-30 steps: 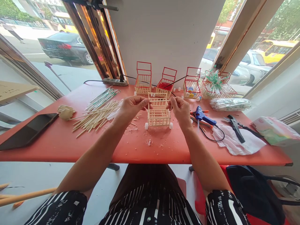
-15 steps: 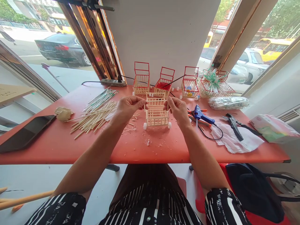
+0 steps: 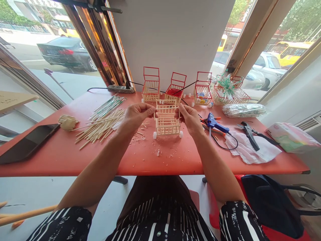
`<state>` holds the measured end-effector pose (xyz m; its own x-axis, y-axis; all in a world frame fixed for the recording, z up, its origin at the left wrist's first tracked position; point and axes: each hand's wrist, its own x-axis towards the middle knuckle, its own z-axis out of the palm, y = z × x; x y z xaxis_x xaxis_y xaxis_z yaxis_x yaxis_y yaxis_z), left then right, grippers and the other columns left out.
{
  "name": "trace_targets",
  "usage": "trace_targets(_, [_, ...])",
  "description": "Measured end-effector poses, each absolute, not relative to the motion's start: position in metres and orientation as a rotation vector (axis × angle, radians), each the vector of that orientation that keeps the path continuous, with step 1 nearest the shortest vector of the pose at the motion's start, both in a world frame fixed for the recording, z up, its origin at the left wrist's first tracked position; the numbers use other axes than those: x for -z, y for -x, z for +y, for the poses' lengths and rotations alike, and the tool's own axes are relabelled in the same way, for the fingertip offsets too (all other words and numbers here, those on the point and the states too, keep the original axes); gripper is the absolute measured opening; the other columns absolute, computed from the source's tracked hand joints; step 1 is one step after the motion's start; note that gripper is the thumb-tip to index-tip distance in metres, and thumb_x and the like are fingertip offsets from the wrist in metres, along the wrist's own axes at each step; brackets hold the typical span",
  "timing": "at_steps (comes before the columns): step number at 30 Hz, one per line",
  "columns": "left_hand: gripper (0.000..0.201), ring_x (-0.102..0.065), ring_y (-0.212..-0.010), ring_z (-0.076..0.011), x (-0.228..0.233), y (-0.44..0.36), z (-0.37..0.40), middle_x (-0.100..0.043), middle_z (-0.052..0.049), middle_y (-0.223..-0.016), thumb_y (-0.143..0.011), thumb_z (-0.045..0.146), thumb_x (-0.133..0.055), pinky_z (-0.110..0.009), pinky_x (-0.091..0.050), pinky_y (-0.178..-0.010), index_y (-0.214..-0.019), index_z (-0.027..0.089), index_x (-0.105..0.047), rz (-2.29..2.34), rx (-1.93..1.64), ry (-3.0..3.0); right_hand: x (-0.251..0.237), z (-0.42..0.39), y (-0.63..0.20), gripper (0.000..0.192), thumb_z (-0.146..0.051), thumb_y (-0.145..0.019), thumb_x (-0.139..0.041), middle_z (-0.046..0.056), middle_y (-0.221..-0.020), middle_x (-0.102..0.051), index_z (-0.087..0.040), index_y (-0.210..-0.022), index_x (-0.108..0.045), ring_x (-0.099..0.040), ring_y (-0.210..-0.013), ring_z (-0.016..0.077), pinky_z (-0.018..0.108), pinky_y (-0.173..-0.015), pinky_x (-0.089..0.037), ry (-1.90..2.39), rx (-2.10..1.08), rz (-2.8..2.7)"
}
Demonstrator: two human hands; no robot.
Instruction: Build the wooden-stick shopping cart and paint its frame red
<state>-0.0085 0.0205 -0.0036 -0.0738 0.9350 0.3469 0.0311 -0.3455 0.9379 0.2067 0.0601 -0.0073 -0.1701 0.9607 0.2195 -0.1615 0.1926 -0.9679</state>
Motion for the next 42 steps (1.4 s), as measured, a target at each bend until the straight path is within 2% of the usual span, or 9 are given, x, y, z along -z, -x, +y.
trace_targets(5, [0.043,-0.069,-0.069,-0.0176,0.0034,0.0081,0.0200,-0.077,-0.007,-0.069,-0.069,0.058,-0.089,-0.032,-0.056,-0.073,-0.072,0.017,-0.075,1.098,-1.497,-1.451,0.0050,0.0607,-0.2085,0.062,-0.072,-0.051,-0.095,-0.002,-0.059,-0.063,-0.019,-0.068,-0.067,-0.051,-0.053,0.0062,0.019,-0.046,-0.037,0.844,-1.380,-1.270])
trace_targets(15, [0.033,-0.072,-0.070,-0.0180,0.0040,0.0078,0.0191,-0.077,-0.006,-0.070,-0.074,0.048,-0.087,-0.033,-0.060,-0.076,-0.072,0.017,-0.075,1.050,-1.509,-1.449,0.0053,0.0589,-0.2075,0.058,-0.073,-0.067,-0.087,-0.003,-0.058,-0.059,-0.020,-0.069,-0.064,-0.048,-0.052,0.0062,0.020,-0.048,-0.039,0.814,-1.319,-1.323])
trace_targets(22, [0.035,-0.072,-0.070,-0.0190,0.0015,0.0082,0.0183,-0.076,-0.007,-0.069,-0.073,0.050,-0.088,-0.034,-0.061,-0.077,-0.071,0.018,-0.075,1.095,-1.517,-1.440,0.0069,0.0591,-0.2060,0.061,-0.078,-0.065,-0.085,-0.003,-0.061,-0.061,-0.022,-0.070,-0.062,-0.048,-0.053,0.0071,0.021,-0.048,-0.040,0.839,-1.255,-1.378])
trace_targets(28, [0.034,-0.069,-0.070,-0.0167,0.0018,0.0104,0.0178,-0.076,-0.006,-0.070,-0.074,0.049,-0.087,-0.031,-0.058,-0.075,-0.072,0.017,-0.076,1.064,-1.530,-1.451,0.0071,0.0579,-0.2067,0.063,-0.082,-0.075,-0.074,0.000,-0.062,-0.064,-0.020,-0.067,-0.063,-0.052,-0.055,0.0078,0.021,-0.048,-0.039,0.802,-1.114,-1.476])
trace_targets(34, [0.035,-0.070,-0.070,-0.0181,-0.0006,0.0091,0.0159,-0.076,-0.006,-0.069,-0.072,0.049,-0.088,-0.033,-0.060,-0.077,-0.070,0.017,-0.075,1.078,-1.528,-1.472,0.0068,0.0587,-0.2075,0.065,-0.085,-0.071,-0.076,0.000,-0.059,-0.063,-0.021,-0.067,-0.063,-0.049,-0.052,0.0085,0.022,-0.048,-0.037,0.827,-1.026,-1.508])
trace_targets(42, [0.037,-0.070,-0.069,-0.0183,-0.0008,0.0083,0.0155,-0.075,-0.006,-0.067,-0.072,0.051,-0.088,-0.033,-0.060,-0.076,-0.068,0.018,-0.073,1.086,-1.536,-1.487,0.0074,0.0553,-0.2076,0.064,-0.082,-0.084,-0.064,0.001,-0.059,-0.065,-0.021,-0.066,-0.062,-0.045,-0.050,0.0091,0.026,-0.050,-0.034,0.842,-0.781,-1.610])
